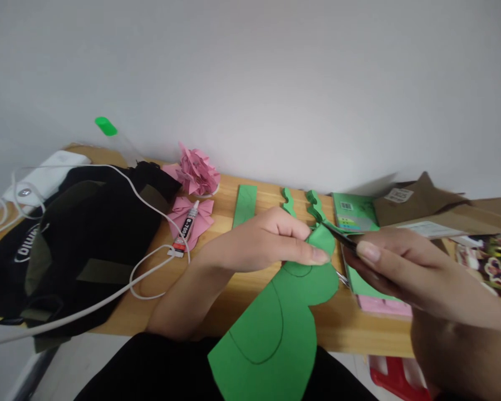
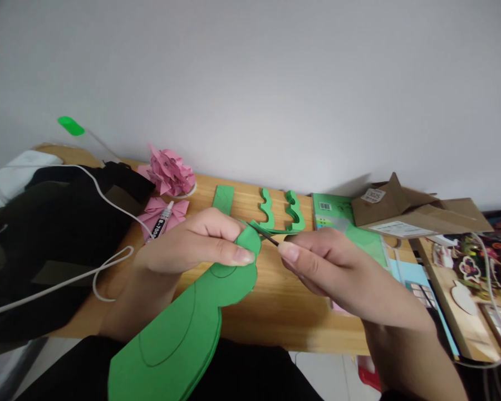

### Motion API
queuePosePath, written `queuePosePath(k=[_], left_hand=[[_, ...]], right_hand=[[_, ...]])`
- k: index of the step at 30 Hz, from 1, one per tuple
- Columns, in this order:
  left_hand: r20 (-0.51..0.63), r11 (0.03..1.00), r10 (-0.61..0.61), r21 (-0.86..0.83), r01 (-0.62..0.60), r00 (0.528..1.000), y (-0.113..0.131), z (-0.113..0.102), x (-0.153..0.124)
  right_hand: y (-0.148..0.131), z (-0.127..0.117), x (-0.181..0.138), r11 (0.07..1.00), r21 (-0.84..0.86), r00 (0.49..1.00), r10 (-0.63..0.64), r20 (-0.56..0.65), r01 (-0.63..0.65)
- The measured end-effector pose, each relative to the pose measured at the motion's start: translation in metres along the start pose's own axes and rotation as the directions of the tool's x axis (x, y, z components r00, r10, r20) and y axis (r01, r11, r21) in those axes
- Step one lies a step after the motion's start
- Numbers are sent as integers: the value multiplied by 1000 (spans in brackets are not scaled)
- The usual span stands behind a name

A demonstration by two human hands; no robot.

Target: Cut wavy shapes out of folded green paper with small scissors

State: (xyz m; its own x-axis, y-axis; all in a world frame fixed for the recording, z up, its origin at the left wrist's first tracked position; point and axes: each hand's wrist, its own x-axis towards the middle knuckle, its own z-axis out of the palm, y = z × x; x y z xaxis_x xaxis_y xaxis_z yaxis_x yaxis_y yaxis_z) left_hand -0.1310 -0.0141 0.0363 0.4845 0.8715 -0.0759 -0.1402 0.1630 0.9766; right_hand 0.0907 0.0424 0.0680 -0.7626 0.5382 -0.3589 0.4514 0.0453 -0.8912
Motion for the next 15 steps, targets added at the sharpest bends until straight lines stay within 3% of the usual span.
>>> queuePosePath(k=[8, 15], left_hand=[[46, 999, -39, 34, 38, 998, -4, 4, 6], [60, 983, -166, 84, 161, 984, -16, 18, 24]], right_hand=[[7, 7, -8, 998, 63, 999, -7, -45, 10], [41, 9, -26, 987, 153, 996, -42, -81, 54]])
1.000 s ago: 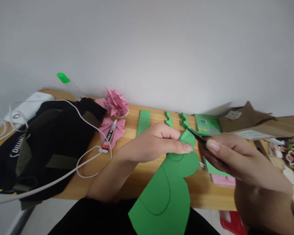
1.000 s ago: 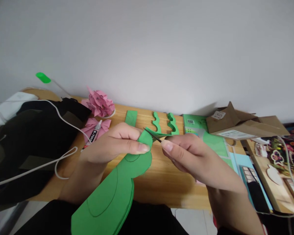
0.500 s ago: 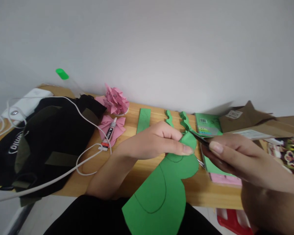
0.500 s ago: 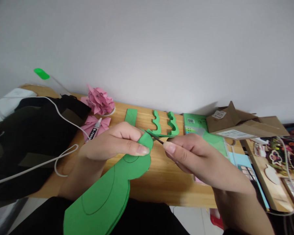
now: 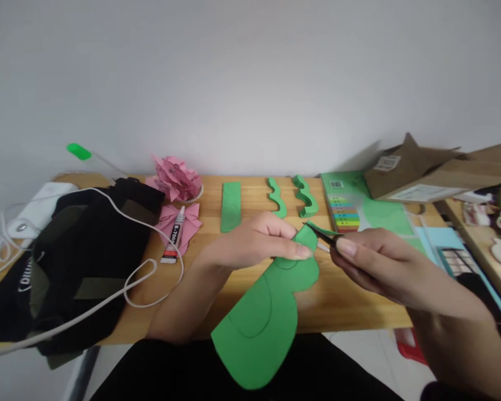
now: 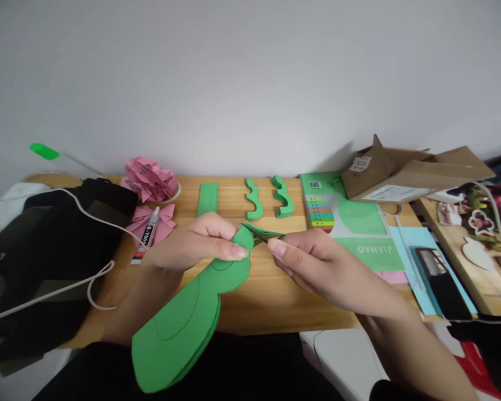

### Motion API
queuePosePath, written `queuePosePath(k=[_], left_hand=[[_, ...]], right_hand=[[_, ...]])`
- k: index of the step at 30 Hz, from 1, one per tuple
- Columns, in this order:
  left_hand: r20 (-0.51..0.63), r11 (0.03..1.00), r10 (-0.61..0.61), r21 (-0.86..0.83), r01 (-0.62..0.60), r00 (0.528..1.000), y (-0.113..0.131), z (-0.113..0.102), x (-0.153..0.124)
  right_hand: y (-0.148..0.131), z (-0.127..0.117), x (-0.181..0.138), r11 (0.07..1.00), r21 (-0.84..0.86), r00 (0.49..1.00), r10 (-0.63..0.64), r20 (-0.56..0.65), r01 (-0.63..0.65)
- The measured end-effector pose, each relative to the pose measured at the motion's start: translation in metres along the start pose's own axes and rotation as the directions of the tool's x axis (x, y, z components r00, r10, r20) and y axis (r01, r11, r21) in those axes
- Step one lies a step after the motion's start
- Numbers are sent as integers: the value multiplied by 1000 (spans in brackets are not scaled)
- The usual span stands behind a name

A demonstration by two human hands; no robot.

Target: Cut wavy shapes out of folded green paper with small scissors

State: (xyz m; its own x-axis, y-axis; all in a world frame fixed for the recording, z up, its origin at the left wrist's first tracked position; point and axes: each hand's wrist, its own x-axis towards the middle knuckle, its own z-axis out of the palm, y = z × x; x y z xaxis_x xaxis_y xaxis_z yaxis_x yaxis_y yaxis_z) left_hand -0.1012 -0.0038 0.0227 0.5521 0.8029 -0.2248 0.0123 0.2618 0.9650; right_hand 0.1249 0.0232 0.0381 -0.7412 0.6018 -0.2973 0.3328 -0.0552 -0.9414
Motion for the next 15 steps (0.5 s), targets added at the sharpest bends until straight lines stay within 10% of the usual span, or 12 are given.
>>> queuePosePath(k=[15], left_hand=[[110, 982, -138, 143, 122, 984, 0, 35, 13]], right_hand=[[36, 6, -41, 993, 108, 998, -36, -46, 41]])
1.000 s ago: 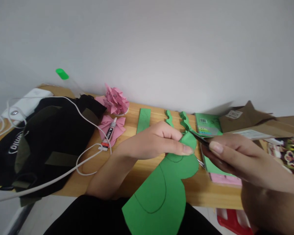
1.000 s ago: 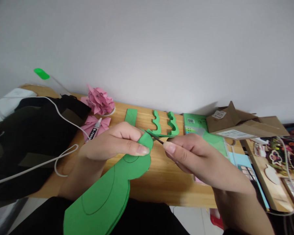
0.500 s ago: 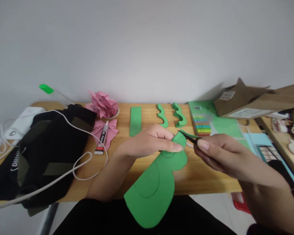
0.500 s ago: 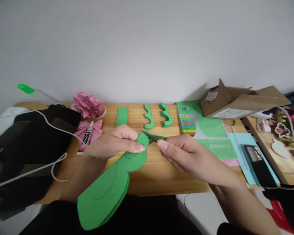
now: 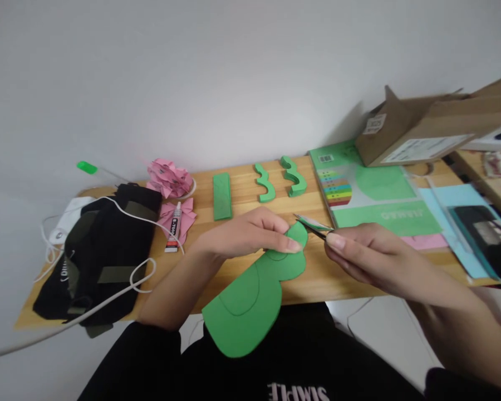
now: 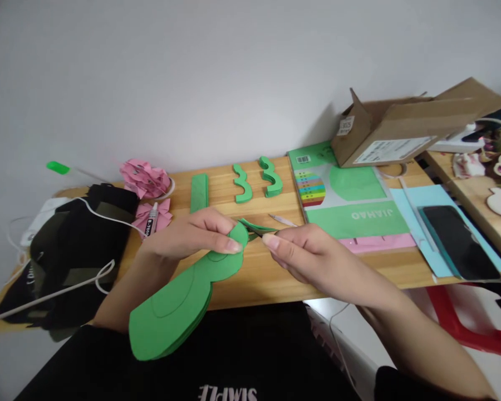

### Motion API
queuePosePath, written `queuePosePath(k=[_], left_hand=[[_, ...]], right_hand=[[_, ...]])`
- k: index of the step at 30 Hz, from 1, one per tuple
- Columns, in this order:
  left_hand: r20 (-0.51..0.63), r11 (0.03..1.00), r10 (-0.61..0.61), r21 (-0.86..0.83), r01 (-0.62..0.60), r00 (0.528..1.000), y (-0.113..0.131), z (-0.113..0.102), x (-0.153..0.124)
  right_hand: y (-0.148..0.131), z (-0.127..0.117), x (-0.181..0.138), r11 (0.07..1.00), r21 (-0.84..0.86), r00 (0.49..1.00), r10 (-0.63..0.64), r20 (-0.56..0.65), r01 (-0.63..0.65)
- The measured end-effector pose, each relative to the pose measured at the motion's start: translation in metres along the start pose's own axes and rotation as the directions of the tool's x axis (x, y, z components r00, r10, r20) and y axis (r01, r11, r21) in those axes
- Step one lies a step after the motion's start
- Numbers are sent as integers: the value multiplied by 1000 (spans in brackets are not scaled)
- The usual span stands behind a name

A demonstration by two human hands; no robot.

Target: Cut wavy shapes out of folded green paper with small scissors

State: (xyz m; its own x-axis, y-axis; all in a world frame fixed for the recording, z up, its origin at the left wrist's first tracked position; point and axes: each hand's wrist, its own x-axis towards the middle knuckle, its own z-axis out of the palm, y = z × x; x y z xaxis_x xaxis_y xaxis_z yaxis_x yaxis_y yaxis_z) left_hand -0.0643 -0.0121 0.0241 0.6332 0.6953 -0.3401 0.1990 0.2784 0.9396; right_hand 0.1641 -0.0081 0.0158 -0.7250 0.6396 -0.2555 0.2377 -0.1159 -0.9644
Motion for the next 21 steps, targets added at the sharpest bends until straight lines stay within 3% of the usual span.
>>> queuePosePath(k=[5, 8, 11, 14, 18, 21], left_hand=[[59, 999, -40, 21, 39, 997, -4, 3, -5], [17, 997, -74, -9, 75, 997, -9, 3, -7], [-100, 1000, 6, 10, -6, 995, -18, 4, -4], [-258, 994, 103, 49, -93, 961, -27, 5, 2], [-469, 987, 159, 95, -129, 869, -38, 6, 7], [-563, 989, 148, 78, -126, 813, -45, 5, 8]], right_hand=[[8, -2, -9, 1000, -2, 999, -25, -44, 25], [11, -5, -11, 998, 56, 998, -12, -56, 16], [16, -3, -7, 986, 165, 979, 8, -202, 26], [28, 6, 6, 959, 272, 936, 26, -352, 76], [49, 28, 24, 902, 421, 921, 82, -380, 93], [59, 47, 31, 923, 378, 908, 98, -407, 69]])
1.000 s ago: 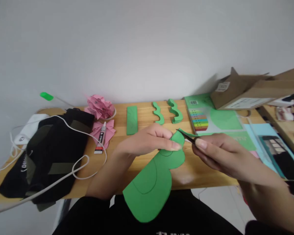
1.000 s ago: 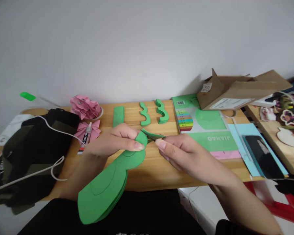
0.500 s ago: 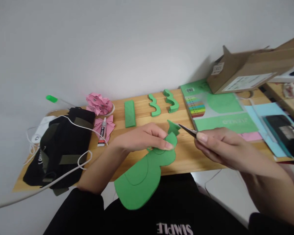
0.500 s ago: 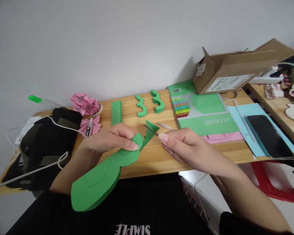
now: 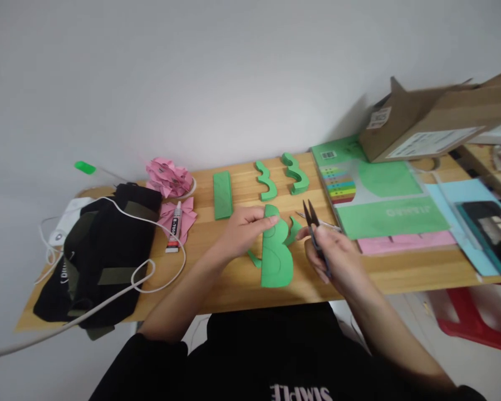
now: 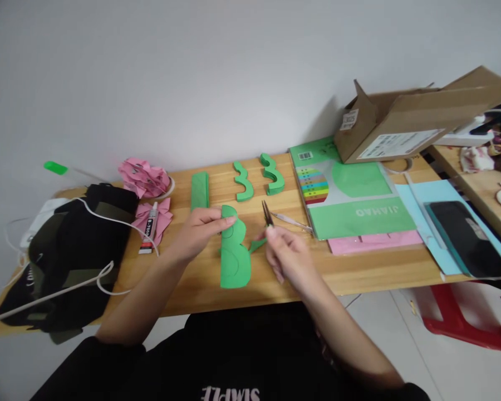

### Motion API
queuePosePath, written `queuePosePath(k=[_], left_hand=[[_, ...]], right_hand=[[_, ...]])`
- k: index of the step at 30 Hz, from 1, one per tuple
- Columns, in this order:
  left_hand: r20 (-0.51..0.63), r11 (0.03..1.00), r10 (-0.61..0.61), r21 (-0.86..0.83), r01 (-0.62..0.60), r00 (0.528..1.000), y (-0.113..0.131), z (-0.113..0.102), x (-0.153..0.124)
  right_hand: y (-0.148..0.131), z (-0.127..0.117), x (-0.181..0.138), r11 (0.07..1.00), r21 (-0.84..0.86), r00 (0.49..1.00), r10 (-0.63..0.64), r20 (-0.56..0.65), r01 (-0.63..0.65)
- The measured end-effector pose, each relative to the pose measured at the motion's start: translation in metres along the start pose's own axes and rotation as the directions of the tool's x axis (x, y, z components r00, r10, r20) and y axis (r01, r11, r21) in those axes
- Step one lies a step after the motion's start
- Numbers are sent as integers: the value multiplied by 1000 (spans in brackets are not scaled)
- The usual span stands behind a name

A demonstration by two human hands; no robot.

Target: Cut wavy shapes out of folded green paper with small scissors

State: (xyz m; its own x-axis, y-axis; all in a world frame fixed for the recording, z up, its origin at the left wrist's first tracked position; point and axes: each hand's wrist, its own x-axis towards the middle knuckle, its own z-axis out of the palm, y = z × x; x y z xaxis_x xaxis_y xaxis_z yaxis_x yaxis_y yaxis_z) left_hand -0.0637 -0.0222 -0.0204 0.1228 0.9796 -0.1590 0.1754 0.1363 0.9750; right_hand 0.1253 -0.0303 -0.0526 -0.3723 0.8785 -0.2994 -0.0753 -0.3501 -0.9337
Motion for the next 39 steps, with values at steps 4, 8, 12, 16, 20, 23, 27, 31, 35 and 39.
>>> queuePosePath(k=[4, 8, 12, 16, 20, 23, 27, 31, 35, 39], left_hand=[[-70, 992, -48, -120, 39, 996, -12, -2, -1], [-45, 951, -106, -297, 88, 993, -27, -5, -3], [-115, 930, -124, -360, 75, 986, -39, -12, -5], [-136, 902, -149, -425, 78, 979, -47, -23, -3], [-141, 844, -182, -530, 81, 973, -54, -29, 3], [-99, 801, -180, -593, 87, 979, -56, -30, 3], [-101, 797, -113, -603, 30, 988, -51, -33, -4], [-145, 918, 274, -254, -303, 951, -39, -40, -14], [-107, 799, 601, 107, -592, 792, -26, -44, -22], [-75, 559, 815, 365, -744, 575, -19, -38, -23]], right_hand=[[14, 15, 0, 993, -106, 999, 46, -17, -48], [23, 23, 2, 992, -112, 998, 59, -19, -61], [28, 27, 6, 988, -138, 997, 78, 8, -76], [28, 28, 15, 977, -194, 994, 97, 49, -86], [23, 30, 27, 964, -264, 996, 62, 70, -42], [16, 32, 30, 942, -333, 997, -21, 79, 46], [7, 32, 28, 889, -425, 985, -153, 82, 173], [-3, 22, 25, 669, -605, 890, -425, 165, 431], [-10, 10, 26, 204, -718, 629, -671, 392, 665], [-13, 12, 28, 256, -787, 641, -736, 218, 562]])
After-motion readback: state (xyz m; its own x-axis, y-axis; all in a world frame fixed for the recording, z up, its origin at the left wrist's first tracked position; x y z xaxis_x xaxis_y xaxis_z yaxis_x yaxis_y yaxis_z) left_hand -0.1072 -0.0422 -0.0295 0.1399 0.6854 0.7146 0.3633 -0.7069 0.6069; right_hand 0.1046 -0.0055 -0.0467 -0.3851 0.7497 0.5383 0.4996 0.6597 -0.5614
